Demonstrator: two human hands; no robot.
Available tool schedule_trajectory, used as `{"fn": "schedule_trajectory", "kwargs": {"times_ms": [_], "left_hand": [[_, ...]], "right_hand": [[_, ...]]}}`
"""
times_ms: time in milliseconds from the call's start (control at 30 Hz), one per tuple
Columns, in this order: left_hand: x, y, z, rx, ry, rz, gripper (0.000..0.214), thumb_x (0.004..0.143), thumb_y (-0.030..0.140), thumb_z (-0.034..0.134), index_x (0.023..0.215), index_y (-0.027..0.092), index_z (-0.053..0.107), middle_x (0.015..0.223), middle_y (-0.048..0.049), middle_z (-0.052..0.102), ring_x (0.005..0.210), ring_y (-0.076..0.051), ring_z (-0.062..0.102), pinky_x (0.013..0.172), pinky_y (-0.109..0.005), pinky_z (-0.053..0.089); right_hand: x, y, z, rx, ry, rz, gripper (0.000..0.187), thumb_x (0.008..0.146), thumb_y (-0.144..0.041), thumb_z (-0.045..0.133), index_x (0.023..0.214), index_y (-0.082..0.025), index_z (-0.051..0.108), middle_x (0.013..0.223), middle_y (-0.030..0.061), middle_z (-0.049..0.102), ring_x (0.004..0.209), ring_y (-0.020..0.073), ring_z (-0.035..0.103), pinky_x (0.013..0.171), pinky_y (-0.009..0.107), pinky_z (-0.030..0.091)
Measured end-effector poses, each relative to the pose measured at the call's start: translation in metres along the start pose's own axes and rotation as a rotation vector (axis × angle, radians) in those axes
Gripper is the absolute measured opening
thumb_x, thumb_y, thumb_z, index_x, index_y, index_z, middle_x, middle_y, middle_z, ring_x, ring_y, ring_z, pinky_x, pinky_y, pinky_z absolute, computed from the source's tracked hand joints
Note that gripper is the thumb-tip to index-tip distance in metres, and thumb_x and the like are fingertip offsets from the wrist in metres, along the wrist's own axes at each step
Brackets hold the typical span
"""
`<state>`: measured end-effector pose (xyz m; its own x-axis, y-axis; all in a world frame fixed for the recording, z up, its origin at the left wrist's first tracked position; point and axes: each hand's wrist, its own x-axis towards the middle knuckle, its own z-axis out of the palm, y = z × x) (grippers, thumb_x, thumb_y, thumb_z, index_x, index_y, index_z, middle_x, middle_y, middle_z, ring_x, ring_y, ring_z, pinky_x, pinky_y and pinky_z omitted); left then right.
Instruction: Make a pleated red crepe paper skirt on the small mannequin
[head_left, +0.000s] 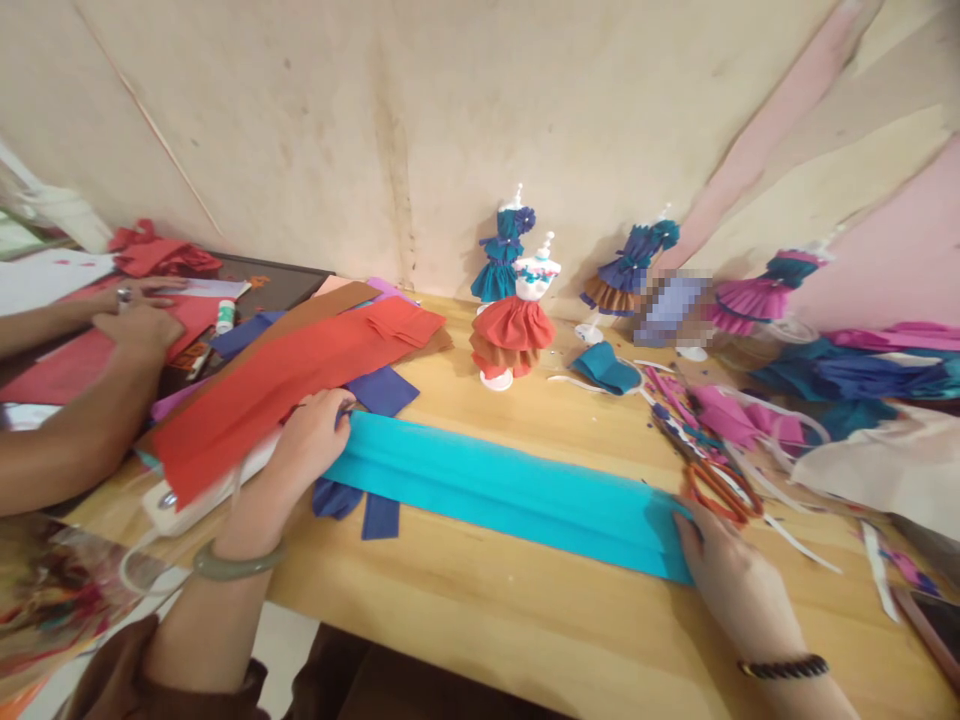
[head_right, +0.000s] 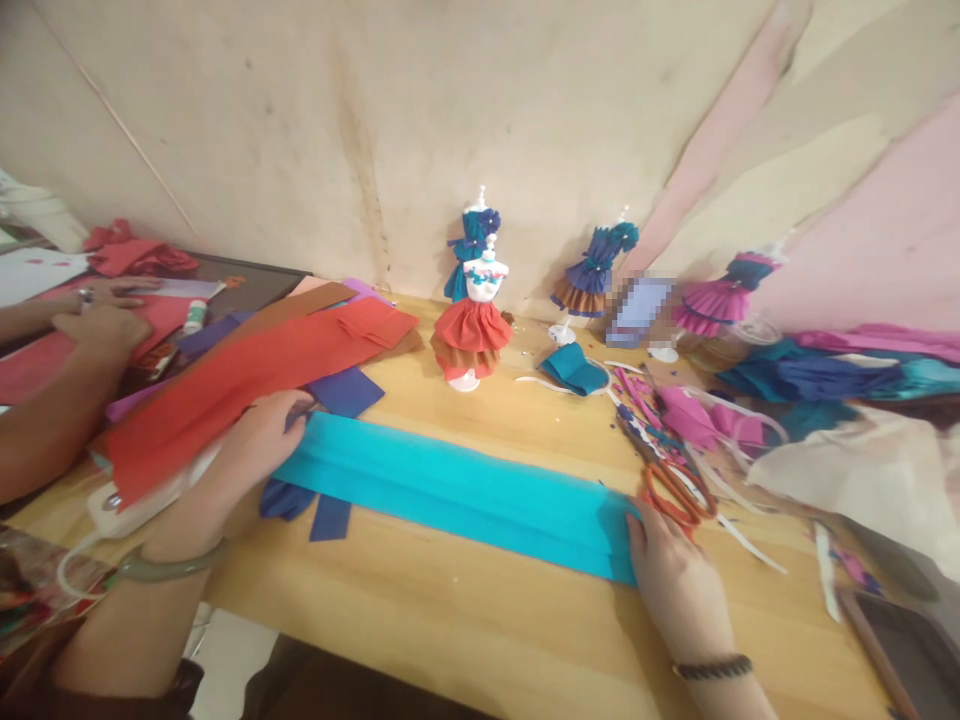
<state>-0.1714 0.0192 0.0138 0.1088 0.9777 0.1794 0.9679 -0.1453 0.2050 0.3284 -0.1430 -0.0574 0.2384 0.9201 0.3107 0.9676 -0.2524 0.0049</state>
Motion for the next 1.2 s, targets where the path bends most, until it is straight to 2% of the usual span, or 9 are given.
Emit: {"fn": "schedule_trajectory", "kwargs": {"times_ms": [100,233,433,533,667,800,900,1067,1200], "left_hand": [[0.008,0.018,0.001,0.050,0.034,0.175,0.030,0.093,0.026,0.047,0.114,0.017,0.067,0.115,-0.0126,0.069,0.112,-0.031,0.060,0.099,-0.043,0.045],[0.019,0.050,0.017,-0.034,-0.191,0.465,0.024,0.093,0.024,0.052,0.108,0.020,0.072,0.113,-0.0093,0.071,0.107,-0.025,0.062,0.098,-0.038,0.045],[0.023,0.076,0.034,-0.079,-0.346,0.530,0.019,0.092,0.022,0.057,0.099,0.020,0.074,0.102,-0.0070,0.072,0.101,-0.022,0.065,0.109,-0.042,0.036],[0.021,0.077,0.031,-0.099,-0.343,0.513,0.015,0.090,0.019,0.059,0.092,0.020,0.074,0.095,-0.0054,0.071,0.095,-0.020,0.065,0.111,-0.043,0.033],[0.020,0.078,0.027,-0.121,-0.340,0.493,0.010,0.087,0.018,0.061,0.085,0.019,0.071,0.090,-0.0045,0.070,0.095,-0.022,0.064,0.106,-0.042,0.037],[0.021,0.081,0.023,-0.167,-0.367,0.456,0.008,0.084,0.014,0.061,0.083,0.019,0.066,0.086,-0.0036,0.071,0.094,-0.022,0.064,0.091,-0.034,0.044],[0.021,0.082,0.021,-0.179,-0.379,0.417,0.011,0.082,0.012,0.059,0.087,0.020,0.066,0.090,-0.0029,0.072,0.090,-0.020,0.065,0.082,-0.030,0.046],[0.023,0.082,0.020,-0.205,-0.422,0.452,0.022,0.081,0.015,0.060,0.101,0.020,0.070,0.101,-0.0044,0.073,0.098,-0.021,0.065,0.089,-0.030,0.045],[0.026,0.087,0.017,-0.239,-0.480,0.470,0.016,0.083,0.030,0.062,0.088,0.018,0.072,0.098,-0.0064,0.072,0.097,-0.023,0.064,0.091,-0.032,0.044]], "right_hand": [[-0.001,0.001,0.001,-0.011,0.000,-0.008,0.043,0.099,-0.034,0.036,0.110,-0.012,0.071,0.084,0.0150,0.077,0.061,0.0273,0.072,0.053,0.034,0.053],[-0.002,0.001,0.002,-0.022,-0.026,0.004,0.043,0.099,-0.036,0.034,0.110,-0.014,0.070,0.085,0.0140,0.077,0.060,0.0265,0.071,0.053,0.034,0.053],[0.002,0.013,0.001,0.075,-0.074,0.038,0.043,0.100,-0.041,0.036,0.111,-0.016,0.069,0.080,0.0118,0.076,0.062,0.0268,0.072,0.053,0.034,0.054],[0.007,0.008,-0.014,0.048,0.044,-0.011,0.045,0.100,-0.045,0.037,0.114,-0.015,0.068,0.093,0.0161,0.074,0.074,0.0307,0.072,0.059,0.039,0.056],[0.011,-0.049,-0.036,0.140,0.277,-0.293,0.043,0.101,-0.043,0.042,0.114,-0.011,0.067,0.107,0.0208,0.067,0.097,0.0337,0.066,0.083,0.049,0.055],[0.008,-0.140,-0.039,0.385,0.196,-0.647,0.033,0.099,-0.033,0.050,0.121,-0.012,0.064,0.119,0.0195,0.064,0.110,0.0299,0.060,0.092,0.047,0.053],[0.005,-0.188,-0.034,0.391,0.129,-0.783,0.034,0.097,-0.030,0.054,0.125,-0.010,0.062,0.123,0.0196,0.064,0.114,0.0313,0.057,0.092,0.048,0.053],[0.001,-0.208,-0.027,0.336,0.077,-0.842,0.032,0.092,-0.028,0.064,0.118,-0.009,0.066,0.116,0.0172,0.068,0.104,0.0318,0.059,0.084,0.047,0.054],[-0.003,-0.206,-0.025,0.355,0.122,-0.835,0.027,0.093,-0.026,0.062,0.115,-0.012,0.067,0.117,0.0163,0.069,0.105,0.0322,0.058,0.084,0.048,0.052]]}}
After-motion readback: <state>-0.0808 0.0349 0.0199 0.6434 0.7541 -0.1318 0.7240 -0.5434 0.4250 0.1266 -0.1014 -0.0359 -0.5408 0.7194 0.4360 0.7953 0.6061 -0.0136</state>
